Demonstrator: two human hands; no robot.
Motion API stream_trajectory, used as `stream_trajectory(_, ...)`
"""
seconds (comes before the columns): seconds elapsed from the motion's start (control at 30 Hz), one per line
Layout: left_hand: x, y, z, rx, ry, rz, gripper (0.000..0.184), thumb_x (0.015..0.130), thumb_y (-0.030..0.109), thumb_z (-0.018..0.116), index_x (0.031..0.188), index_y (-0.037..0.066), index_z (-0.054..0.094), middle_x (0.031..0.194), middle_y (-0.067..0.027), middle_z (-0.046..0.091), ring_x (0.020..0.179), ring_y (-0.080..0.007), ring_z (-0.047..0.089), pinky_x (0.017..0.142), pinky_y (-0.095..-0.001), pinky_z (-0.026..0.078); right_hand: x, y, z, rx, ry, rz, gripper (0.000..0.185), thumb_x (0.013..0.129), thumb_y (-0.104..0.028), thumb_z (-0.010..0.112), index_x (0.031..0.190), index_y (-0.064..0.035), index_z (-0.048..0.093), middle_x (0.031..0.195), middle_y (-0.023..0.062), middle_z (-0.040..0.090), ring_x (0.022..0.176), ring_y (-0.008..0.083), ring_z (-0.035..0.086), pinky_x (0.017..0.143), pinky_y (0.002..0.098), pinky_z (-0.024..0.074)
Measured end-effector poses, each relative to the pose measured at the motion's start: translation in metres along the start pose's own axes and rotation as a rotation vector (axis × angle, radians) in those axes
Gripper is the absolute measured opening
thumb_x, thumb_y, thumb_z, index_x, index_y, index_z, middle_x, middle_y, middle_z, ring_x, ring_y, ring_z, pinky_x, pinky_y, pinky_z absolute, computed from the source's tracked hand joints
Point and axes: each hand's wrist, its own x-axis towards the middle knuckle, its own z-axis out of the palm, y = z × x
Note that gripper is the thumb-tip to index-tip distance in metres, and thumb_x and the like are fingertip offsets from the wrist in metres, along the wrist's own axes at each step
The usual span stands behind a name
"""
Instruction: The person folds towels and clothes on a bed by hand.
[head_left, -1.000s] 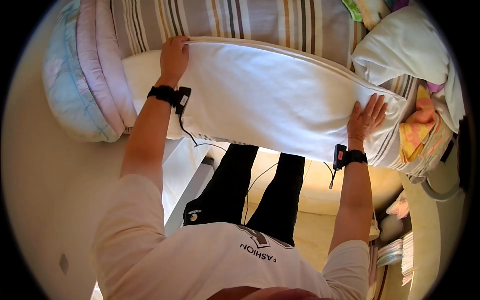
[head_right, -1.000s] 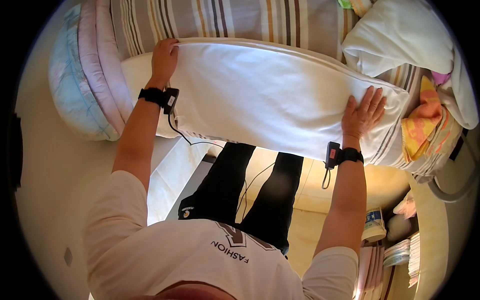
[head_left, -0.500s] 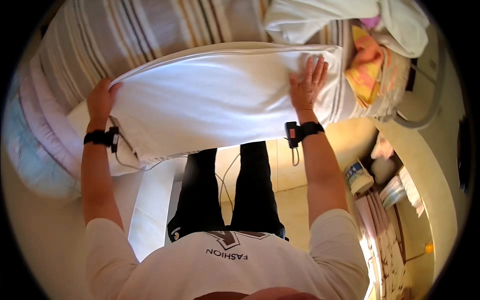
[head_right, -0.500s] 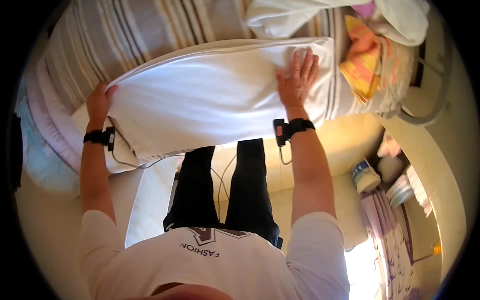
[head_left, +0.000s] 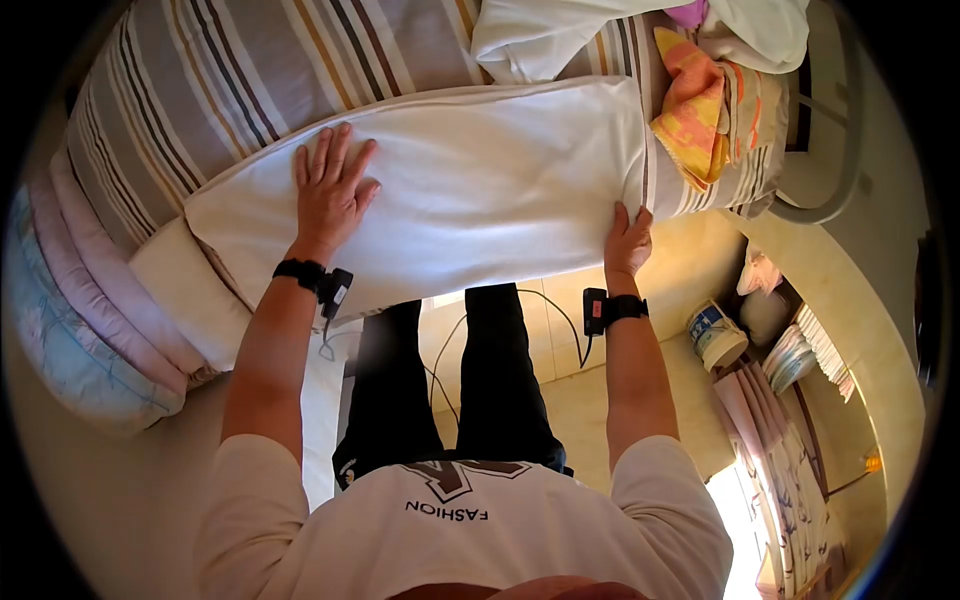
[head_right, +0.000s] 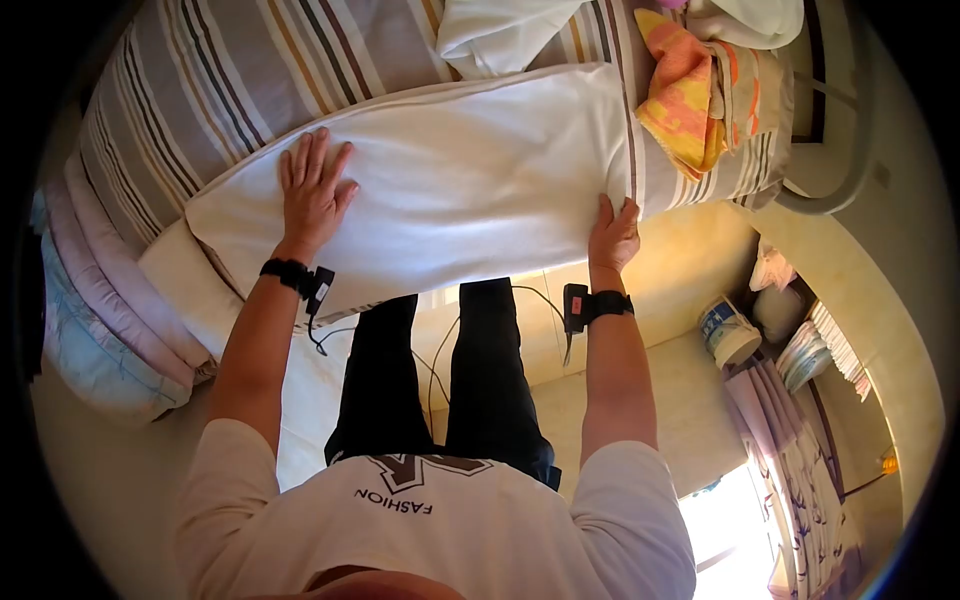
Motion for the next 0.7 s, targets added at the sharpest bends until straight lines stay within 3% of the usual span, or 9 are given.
stream_trajectory(0.1, 0.0, -0.004, 0.012, 0.03, 0.054, -0.014, 0.06, 0.081, 0.034, 0.064, 0.137, 0.025, 0.045, 0.151, -0.0078, 0.027, 0.14, -0.0294, 0.021, 0.112, -0.0537, 0.01, -0.002, 0.031, 0.02, -0.084, -0.026, -0.084, 0.038, 0.085, -0.032, 0.065, 0.109, -0.0046, 0.053, 0.107, 0.0194, 0.061, 0.099, 0.0394, 0.056, 0.08, 0.0437, 0.0472)
stream_trajectory(0.17, -0.001, -0.005, 0.015, 0.048, 0.051, -0.016, 0.06, 0.082, 0.035, 0.062, 0.138, 0.025, 0.043, 0.152, -0.0072, 0.027, 0.141, -0.029, 0.02, 0.112, -0.0537, 0.009, 0.001, 0.005, 0.006, -0.152, 0.054, -0.187, 0.037, 0.084, -0.028, 0.066, 0.109, -0.0046, 0.054, 0.106, 0.0178, 0.06, 0.097, 0.0384, 0.055, 0.082, 0.0435, 0.0458)
stream_trajectory(0.23, -0.001, -0.006, 0.018, 0.057, 0.045, -0.013, 0.06, 0.082, 0.034, 0.062, 0.138, 0.025, 0.043, 0.152, -0.0074, 0.026, 0.141, -0.0292, 0.019, 0.112, -0.0539, 0.01, 0.004, -0.014, -0.002, 0.03, 0.182, -0.345, 0.038, 0.083, -0.025, 0.067, 0.112, -0.004, 0.054, 0.105, 0.0162, 0.059, 0.096, 0.0368, 0.054, 0.084, 0.0438, 0.0445)
stream_trajectory(0.27, -0.001, -0.006, 0.019, 0.068, 0.047, -0.012, 0.061, 0.082, 0.033, 0.063, 0.139, 0.025, 0.042, 0.152, -0.0076, 0.026, 0.141, -0.0293, 0.019, 0.112, -0.054, 0.01, 0.004, -0.009, -0.001, 0.026, 0.13, -0.349, 0.039, 0.082, -0.024, 0.068, 0.112, -0.0026, 0.055, 0.103, 0.015, 0.059, 0.095, 0.0342, 0.055, 0.084, 0.0429, 0.045)
stream_trajectory(0.4, 0.006, 0.007, 0.009, 0.084, 0.041, -0.023, 0.062, 0.08, 0.03, 0.066, 0.137, 0.02, 0.043, 0.151, -0.0081, 0.027, 0.139, -0.0302, 0.023, 0.111, -0.0549, 0.013, -0.012, 0.008, 0.001, 0.175, 0.0, -0.159, 0.039, 0.078, -0.021, 0.071, 0.109, -0.0027, 0.057, 0.101, 0.0126, 0.061, 0.094, 0.0293, 0.057, 0.084, 0.0387, 0.046)
stream_trajectory(0.47, 0.015, 0.026, 0.004, -0.059, 0.111, -0.026, 0.064, 0.075, 0.027, 0.071, 0.134, 0.017, 0.045, 0.147, -0.0087, 0.033, 0.134, -0.0309, 0.03, 0.108, -0.0553, 0.019, -0.019, 0.022, -0.006, 0.202, -0.022, -0.119, 0.037, 0.077, -0.02, 0.072, 0.108, -0.0031, 0.059, 0.1, 0.0114, 0.061, 0.093, 0.0276, 0.058, 0.083, 0.0378, 0.0462)
stream_trajectory(0.5, 0.026, 0.043, -0.007, -0.075, 0.072, 0.015, 0.06, 0.076, 0.018, 0.07, 0.13, 0.008, 0.046, 0.141, -0.0111, 0.04, 0.131, -0.0313, 0.034, 0.108, -0.0518, 0.023, -0.024, 0.027, -0.009, 0.219, -0.054, -0.078, 0.036, 0.077, -0.02, 0.072, 0.106, -0.0035, 0.06, 0.098, 0.0102, 0.062, 0.092, 0.0258, 0.058, 0.083, 0.037, 0.0465)
stream_trajectory(0.57, 0.053, 0.069, -0.01, -0.129, 0.133, 0.143, 0.057, 0.077, 0.016, 0.069, 0.129, 0.006, 0.048, 0.132, -0.0117, 0.048, 0.126, -0.0304, 0.04, 0.106, -0.0453, 0.028, -0.031, 0.034, -0.01, 0.287, -0.058, -0.053, 0.035, 0.075, -0.018, 0.073, 0.104, -0.0045, 0.061, 0.096, 0.0082, 0.062, 0.089, 0.023, 0.058, 0.082, 0.036, 0.0468)
stream_trajectory(0.7, 0.115, 0.112, -0.001, -0.159, 0.203, 0.179, 0.051, 0.077, 0.018, 0.071, 0.123, 0.006, 0.053, 0.118, -0.0086, 0.056, 0.109, -0.0273, 0.05, 0.095, -0.0394, 0.039, -0.032, 0.054, -0.006, 0.241, -0.177, -0.006, 0.039, 0.072, -0.018, 0.075, 0.106, -0.0044, 0.062, 0.097, 0.0078, 0.062, 0.091, 0.0229, 0.057, 0.083, 0.0369, 0.0464)
